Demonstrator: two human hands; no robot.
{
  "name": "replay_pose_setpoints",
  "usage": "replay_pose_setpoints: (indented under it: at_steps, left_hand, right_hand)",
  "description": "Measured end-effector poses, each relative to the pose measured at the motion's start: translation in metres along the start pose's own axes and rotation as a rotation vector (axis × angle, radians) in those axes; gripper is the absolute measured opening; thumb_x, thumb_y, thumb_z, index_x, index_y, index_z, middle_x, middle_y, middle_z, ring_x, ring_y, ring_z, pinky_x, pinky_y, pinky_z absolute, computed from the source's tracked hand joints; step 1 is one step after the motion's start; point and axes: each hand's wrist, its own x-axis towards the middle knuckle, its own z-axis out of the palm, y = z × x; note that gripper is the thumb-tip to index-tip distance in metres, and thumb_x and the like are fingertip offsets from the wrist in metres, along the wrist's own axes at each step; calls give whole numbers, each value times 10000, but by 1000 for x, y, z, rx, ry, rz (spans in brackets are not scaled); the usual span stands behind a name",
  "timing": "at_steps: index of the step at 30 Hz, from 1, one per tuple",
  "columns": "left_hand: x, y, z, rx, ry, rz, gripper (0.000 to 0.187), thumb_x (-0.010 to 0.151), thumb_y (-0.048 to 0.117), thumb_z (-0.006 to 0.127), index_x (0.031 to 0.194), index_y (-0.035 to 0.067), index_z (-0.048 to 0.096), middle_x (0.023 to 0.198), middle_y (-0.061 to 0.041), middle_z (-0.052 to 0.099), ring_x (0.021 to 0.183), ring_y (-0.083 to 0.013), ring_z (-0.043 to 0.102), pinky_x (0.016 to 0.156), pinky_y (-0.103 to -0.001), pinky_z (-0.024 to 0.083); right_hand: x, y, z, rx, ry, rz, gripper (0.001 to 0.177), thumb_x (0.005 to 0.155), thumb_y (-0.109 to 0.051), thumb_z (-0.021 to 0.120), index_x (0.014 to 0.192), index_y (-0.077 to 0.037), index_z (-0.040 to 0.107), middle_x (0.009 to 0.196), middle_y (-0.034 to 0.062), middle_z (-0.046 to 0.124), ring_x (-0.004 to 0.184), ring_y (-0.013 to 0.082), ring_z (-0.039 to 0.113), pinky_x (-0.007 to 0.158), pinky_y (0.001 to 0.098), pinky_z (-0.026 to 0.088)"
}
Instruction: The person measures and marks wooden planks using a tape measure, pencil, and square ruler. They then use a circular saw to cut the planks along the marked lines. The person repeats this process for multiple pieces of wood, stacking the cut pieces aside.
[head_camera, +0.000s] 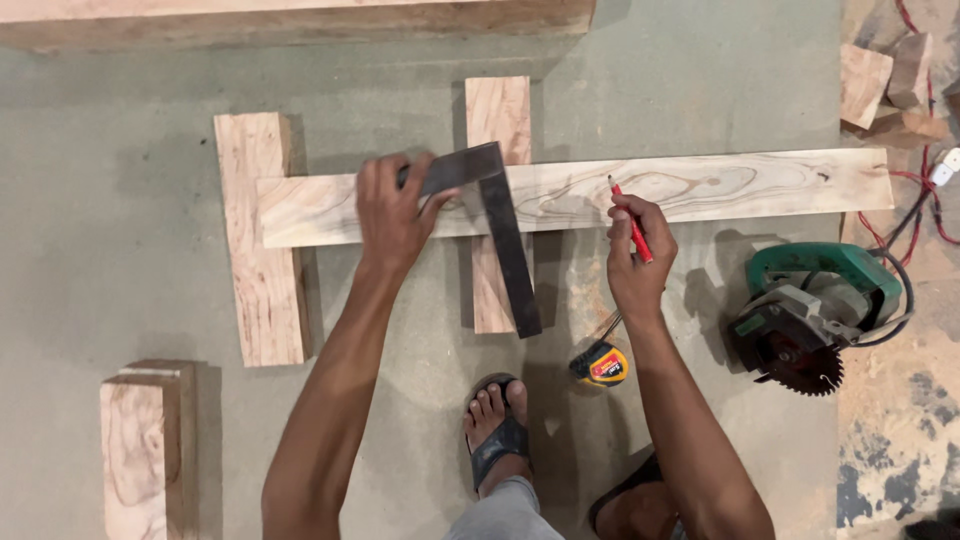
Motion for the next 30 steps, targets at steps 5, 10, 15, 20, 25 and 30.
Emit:
replay_pose_setpoints:
  at_steps: [5,10,15,20,25,30]
  left_hand:
    - [-110,16,-64,95,143,-248,533,955,442,795,1301,69,637,1116,-178,566,1042,-365,526,876,-509,449]
    - [-200,27,-66,137,158,-591,516,957,443,747,1282,53,651,1116,-148,602,1050,-348,524,938,-515,415]
    - [-227,24,-45,226,109,-804,521,949,456,742,1276,59,663,1153,-143,613,1113,-353,522,993,-521,383]
    - [-228,27,-37,263,86,-767,477,929,448,750,1208,66,690,1241,-182,560,1197,-386,477,1033,-544,344]
    - [-195,22,-42,179,22,-546,633,937,404,773,1389,16,562,1418,-248,462,1311,-449,419,1111,-627,312]
    - [-63,-12,-45,84,-97,-88,858,926,498,789,1548,48,406,1563,-221,386,1488,-440,345,1245,-622,273]
  right_hand:
    - [-14,-20,30,-160,-275,-200,160,1006,-11,640,1158,6,685,988,130,658,813,218,620,731,346,510]
    - [-32,-20,108,-585,-713,-535,248,940,-307,716,949,-60,723,879,140,711,776,338,681,663,463,524]
    - [-38,-5,150,-870,-1028,-555,340,926,-432,716,899,-92,716,785,136,723,758,332,709,676,470,544]
    - [-31,1,110,-477,-665,-507,219,934,-324,721,921,-106,728,900,102,736,766,307,715,699,449,562]
    - [24,19,27,-661,-450,-482,750,770,-391,870,1379,-63,583,1367,184,558,1290,364,513,1069,509,404]
    - [69,32,4,-961,-707,-360,1197,554,-457,951,1506,-2,384,1484,204,460,1407,348,364,1128,554,206]
